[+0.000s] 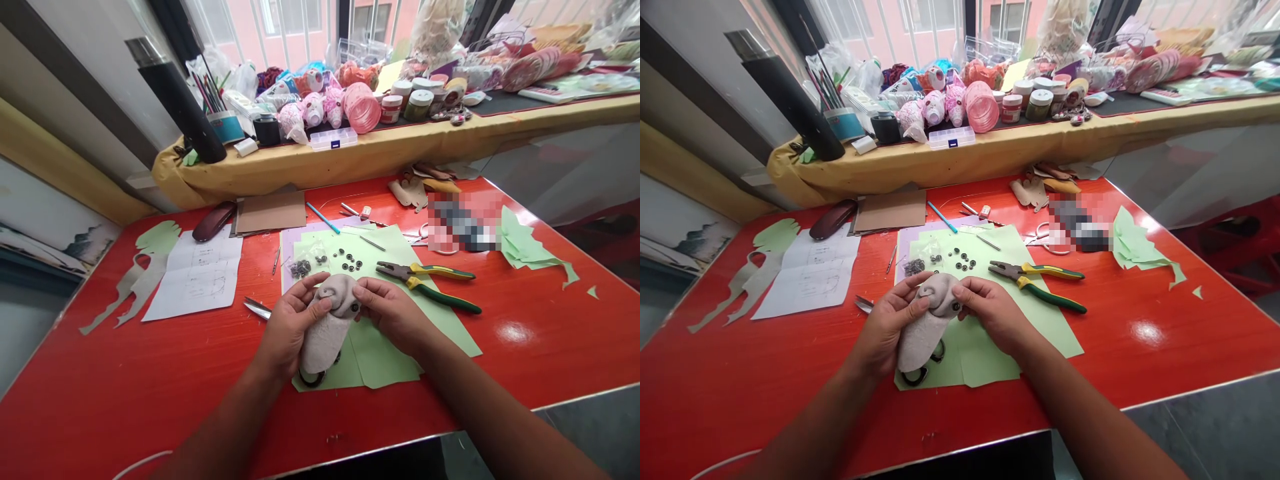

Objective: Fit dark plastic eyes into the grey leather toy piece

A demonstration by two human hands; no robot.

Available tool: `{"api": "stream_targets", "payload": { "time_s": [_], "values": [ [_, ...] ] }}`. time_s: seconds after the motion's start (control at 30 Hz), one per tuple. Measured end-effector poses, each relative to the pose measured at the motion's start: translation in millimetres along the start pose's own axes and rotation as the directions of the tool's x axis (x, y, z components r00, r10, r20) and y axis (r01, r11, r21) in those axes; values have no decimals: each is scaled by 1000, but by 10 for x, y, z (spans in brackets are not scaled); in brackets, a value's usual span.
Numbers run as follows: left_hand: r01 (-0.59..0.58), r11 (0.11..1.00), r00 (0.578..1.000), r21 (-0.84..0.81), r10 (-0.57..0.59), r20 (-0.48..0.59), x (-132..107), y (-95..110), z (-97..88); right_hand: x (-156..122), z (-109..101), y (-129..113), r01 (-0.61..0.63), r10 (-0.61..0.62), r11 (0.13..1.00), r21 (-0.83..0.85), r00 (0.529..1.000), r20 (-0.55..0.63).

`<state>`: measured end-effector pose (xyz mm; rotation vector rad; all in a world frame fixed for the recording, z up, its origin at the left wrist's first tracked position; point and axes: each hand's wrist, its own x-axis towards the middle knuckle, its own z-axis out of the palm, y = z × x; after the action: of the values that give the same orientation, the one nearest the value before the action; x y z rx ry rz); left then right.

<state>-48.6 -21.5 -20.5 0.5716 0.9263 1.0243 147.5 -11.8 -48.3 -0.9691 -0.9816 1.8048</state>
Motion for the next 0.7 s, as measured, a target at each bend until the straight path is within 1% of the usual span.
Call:
{"api": "stream_targets", "payload": {
  "time_s": [0.1, 0.2, 0.27, 0.33, 0.47, 0.6, 0.7],
  "values": [
    [141, 988, 987, -60, -135, 90, 15, 13, -33, -24, 2, -26, -15, 14, 999, 50, 1000, 15],
    [214, 975, 963, -65, -199, 181, 18, 11, -75, -47, 3, -52, -41, 37, 994, 98, 998, 42],
    [216, 973, 958, -76, -196, 208, 13, 15, -95, -55, 4, -67, -57, 49, 991, 122, 996, 69],
    [207, 974, 960, -96, -184, 210, 11, 25, -107, -55, 10, -77, -68, 57, 990, 126, 994, 91],
    [195, 975, 964, -105, -171, 201, 25, 43, -119, -46, 49, -72, -72, 64, 991, 111, 995, 72],
    [156, 983, 971, -102, -133, 197, 58, 41, -138, -26, 84, -34, -73, 64, 992, 102, 994, 92],
    [133, 990, 982, -44, -126, 144, 82, 42, -144, 4, 59, -19, -77, 73, 988, 133, 997, 35]
  ]
}}
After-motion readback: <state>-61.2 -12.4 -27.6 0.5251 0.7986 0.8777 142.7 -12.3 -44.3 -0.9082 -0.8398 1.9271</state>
